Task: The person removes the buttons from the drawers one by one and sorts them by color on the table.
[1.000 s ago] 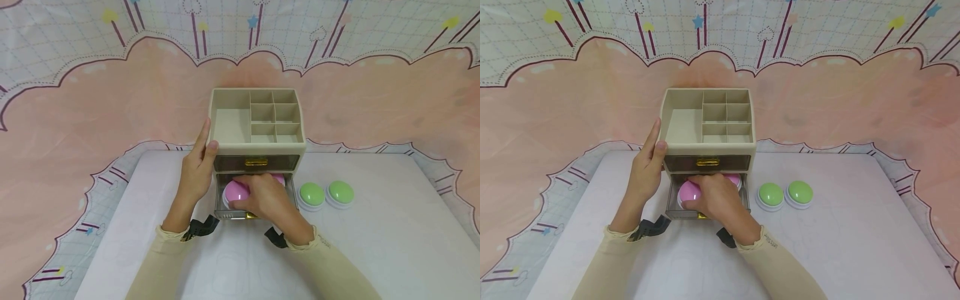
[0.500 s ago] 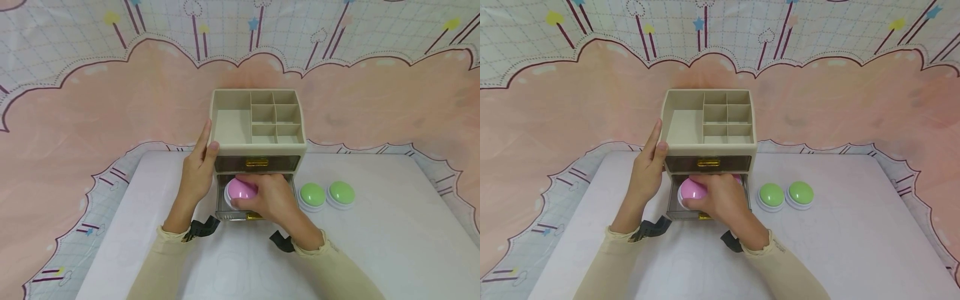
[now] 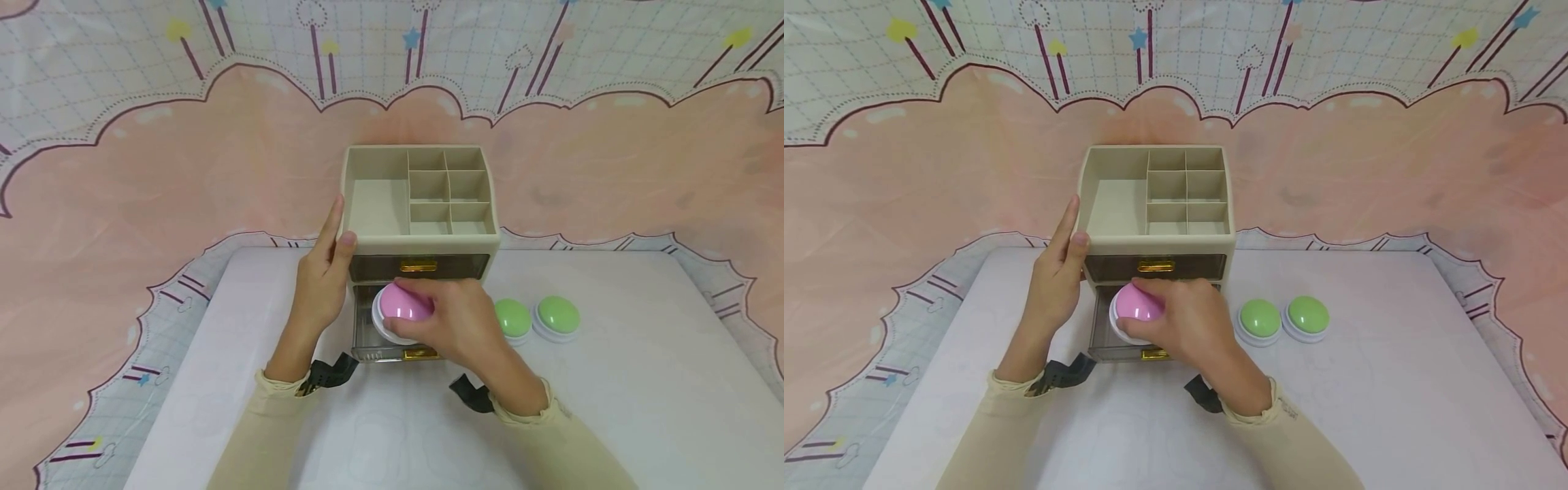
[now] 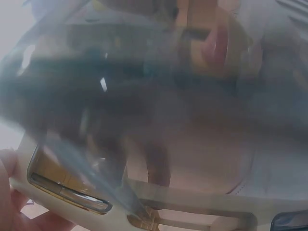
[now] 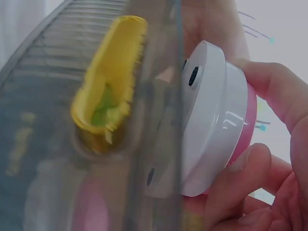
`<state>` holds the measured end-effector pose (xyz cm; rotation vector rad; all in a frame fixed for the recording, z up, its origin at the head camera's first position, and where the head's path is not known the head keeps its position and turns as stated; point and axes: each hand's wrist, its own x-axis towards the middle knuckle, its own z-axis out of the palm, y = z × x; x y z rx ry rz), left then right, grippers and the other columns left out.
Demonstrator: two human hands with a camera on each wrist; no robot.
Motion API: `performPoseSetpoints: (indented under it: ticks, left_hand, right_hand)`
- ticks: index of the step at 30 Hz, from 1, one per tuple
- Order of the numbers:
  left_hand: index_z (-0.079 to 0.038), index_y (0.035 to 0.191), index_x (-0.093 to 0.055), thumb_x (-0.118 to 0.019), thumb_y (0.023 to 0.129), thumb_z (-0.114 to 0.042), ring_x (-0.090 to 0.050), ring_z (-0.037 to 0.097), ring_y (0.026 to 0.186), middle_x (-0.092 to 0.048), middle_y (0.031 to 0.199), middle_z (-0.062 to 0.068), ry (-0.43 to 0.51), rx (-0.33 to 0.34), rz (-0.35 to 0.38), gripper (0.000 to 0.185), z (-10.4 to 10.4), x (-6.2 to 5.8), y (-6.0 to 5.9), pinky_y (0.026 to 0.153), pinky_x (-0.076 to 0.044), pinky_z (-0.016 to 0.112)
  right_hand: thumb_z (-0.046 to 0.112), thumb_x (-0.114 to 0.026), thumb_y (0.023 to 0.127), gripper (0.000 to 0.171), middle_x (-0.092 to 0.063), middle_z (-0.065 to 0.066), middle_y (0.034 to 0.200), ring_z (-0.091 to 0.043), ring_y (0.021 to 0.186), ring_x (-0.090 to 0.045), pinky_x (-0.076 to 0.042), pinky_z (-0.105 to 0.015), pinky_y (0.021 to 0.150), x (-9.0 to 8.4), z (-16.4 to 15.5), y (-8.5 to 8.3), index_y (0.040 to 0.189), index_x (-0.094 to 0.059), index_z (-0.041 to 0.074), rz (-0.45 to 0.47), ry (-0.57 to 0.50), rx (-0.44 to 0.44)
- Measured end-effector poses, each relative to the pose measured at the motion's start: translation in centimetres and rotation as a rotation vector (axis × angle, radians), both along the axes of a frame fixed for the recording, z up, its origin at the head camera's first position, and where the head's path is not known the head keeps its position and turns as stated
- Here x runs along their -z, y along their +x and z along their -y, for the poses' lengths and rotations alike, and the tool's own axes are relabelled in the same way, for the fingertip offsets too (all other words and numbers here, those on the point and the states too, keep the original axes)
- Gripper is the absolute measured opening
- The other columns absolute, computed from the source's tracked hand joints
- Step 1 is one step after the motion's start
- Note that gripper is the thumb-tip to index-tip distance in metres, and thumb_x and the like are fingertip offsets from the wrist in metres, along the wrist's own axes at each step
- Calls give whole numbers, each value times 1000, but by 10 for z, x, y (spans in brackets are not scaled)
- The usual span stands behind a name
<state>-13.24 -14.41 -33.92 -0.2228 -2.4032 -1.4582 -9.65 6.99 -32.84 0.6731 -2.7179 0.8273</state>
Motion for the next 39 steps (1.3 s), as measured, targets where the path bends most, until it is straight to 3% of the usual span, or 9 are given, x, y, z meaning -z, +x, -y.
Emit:
performPoseSetpoints:
  ticks: [10, 17, 25, 32, 39]
  left_hand:
    - [-51, 158, -22, -36, 104, -65, -37, 18, 151, -29, 165, -14, -16, -12, 4, 58, 0, -1, 1, 121, -35, 48]
    - [-50, 159, -22, -37, 105, -63, -39, 17, 149, -28, 165, -17, -8, -2, 1, 57, 0, -1, 1, 120, -36, 48]
    - [-49, 159, -23, -38, 106, -59, -40, 16, 148, -28, 165, -18, 3, 3, -8, 56, 0, 0, 0, 120, -36, 48]
    - [-48, 159, -23, -38, 106, -58, -41, 17, 148, -28, 165, -18, 4, 1, -4, 56, -1, 0, 1, 120, -36, 47]
    - [-49, 159, -22, -39, 106, -59, -39, 16, 148, -28, 165, -18, 4, -1, -1, 56, -1, 1, -1, 121, -35, 46]
  right_hand:
    - [45, -88, 75, 50, -79, 4, 90, -16, 72, -66, -54, -27, 63, -11, -24, 8, 119, -79, 24, -19, 2, 16]
    - [41, -90, 74, 48, -75, 5, 74, -9, 58, -53, -47, -24, 54, -16, -53, 14, 117, -80, 24, -73, -8, 30]
    - [35, -94, 71, 52, -74, 7, 76, -8, 59, -49, -44, -21, 51, -21, -93, 26, 119, -79, 21, -110, 20, 80]
    - [33, -96, 69, 55, -70, 12, 72, -3, 59, -46, -41, -20, 50, -14, -126, 37, 121, -78, 25, -132, 22, 155]
    - [31, -97, 68, 56, -70, 11, 69, 0, 57, -46, -37, -18, 49, 8, -152, 41, 120, -78, 23, -117, -12, 223]
